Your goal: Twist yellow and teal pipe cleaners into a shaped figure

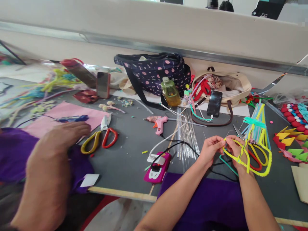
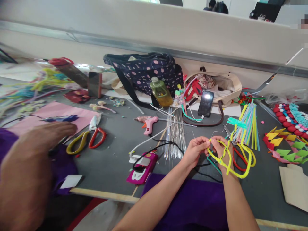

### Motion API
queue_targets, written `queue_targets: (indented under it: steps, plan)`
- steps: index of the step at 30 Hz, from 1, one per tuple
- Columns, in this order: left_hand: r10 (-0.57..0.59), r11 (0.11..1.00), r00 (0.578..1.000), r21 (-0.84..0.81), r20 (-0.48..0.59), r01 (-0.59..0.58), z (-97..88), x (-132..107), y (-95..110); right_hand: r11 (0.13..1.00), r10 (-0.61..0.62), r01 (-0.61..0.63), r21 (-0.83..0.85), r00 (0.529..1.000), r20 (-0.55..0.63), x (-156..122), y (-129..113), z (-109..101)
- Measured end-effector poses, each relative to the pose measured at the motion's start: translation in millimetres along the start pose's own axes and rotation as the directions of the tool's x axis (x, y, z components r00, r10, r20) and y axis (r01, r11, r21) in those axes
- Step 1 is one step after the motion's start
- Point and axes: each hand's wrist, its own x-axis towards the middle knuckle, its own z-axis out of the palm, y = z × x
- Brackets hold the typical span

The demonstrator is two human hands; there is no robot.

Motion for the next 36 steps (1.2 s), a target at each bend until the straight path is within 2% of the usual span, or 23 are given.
queue_targets:
  steps: [5,9,12,18,21,26,33,36]
  plan:
    - [-0.11,0.989,0.993,-0.095,0.049,0.114,-1.7,1.1,-0.4,0.994,0.059,-0.065,0.085,0.995,0.077,-3.1,-7.4,0.6]
    - [-0.19,0.961,0.973,-0.175,0.132,0.212,-3.1,1.8,0.6,0.969,0.116,-0.148,0.197,0.979,0.166,-5.3,-11.7,2.1]
    - [-0.261,0.926,0.945,-0.227,0.199,0.303,-6.4,3.8,-0.1,0.948,0.129,-0.184,0.259,0.968,0.214,-4.3,-9.8,1.5]
    - [-0.361,0.838,0.862,-0.281,0.356,0.467,-13.8,5.6,0.6,0.946,0.132,-0.193,0.259,0.963,0.235,-2.5,-11.6,-0.6]
    - [-0.376,0.826,0.841,-0.271,0.39,0.495,-13.9,3.1,4.6,0.945,0.134,-0.204,0.257,0.955,0.263,-2.9,-15.1,-0.8]
    - [-0.382,0.841,0.828,-0.218,0.411,0.496,-14.6,2.1,8.6,0.951,0.156,-0.225,0.213,0.941,0.299,-2.5,-16.5,-1.5]
    - [-0.362,0.869,0.849,-0.19,0.385,0.457,-22.3,5.7,6.4,0.918,0.232,-0.315,0.243,0.92,0.316,-0.4,-11.9,-2.3]
    - [-0.39,0.851,0.837,-0.197,0.384,0.487,-23.6,6.3,6.1,0.915,0.245,-0.326,0.239,0.917,0.314,0.4,-11.3,-2.7]
